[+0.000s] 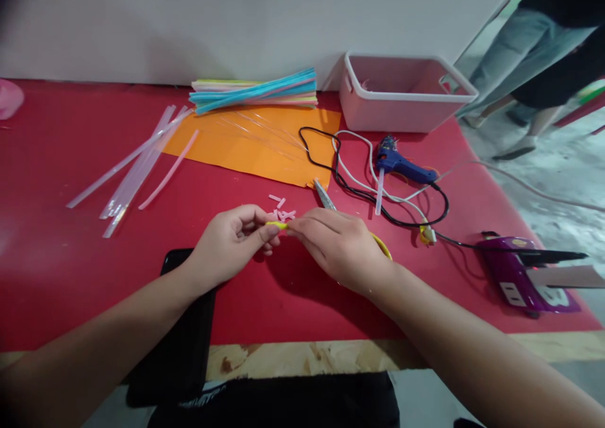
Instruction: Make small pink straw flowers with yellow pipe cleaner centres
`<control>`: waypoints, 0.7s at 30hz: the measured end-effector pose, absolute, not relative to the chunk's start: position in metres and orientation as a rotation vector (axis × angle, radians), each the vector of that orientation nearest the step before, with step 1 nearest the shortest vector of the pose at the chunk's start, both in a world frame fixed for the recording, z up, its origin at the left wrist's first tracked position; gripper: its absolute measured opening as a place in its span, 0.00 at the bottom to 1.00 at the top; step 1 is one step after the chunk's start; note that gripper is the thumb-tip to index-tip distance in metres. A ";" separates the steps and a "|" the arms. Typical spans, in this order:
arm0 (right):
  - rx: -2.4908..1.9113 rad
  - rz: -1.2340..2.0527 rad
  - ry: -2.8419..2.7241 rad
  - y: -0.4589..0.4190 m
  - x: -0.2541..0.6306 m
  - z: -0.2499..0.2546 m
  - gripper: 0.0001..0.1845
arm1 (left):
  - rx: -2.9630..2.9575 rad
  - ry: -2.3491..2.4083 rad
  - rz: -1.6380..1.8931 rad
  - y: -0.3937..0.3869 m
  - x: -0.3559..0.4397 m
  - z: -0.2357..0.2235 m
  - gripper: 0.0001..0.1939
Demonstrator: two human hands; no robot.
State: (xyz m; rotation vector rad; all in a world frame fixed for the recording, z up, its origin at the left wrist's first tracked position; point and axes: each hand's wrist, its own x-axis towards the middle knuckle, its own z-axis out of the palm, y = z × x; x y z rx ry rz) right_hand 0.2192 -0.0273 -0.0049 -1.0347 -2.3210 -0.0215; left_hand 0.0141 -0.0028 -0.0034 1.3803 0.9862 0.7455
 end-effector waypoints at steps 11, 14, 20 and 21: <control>-1.367 0.796 -2.040 -0.024 0.215 0.006 0.07 | 1.880 0.958 0.818 -0.004 0.010 -0.005 0.03; -1.406 1.453 -1.727 -0.021 0.216 0.011 0.12 | 2.019 0.919 0.803 -0.006 0.009 -0.004 0.06; -1.456 0.896 -1.954 -0.023 0.216 0.007 0.09 | 1.717 0.925 0.791 -0.006 0.012 -0.004 0.09; -1.401 0.623 -2.043 -0.025 0.215 0.005 0.06 | 1.608 0.943 0.779 -0.005 0.013 -0.005 0.12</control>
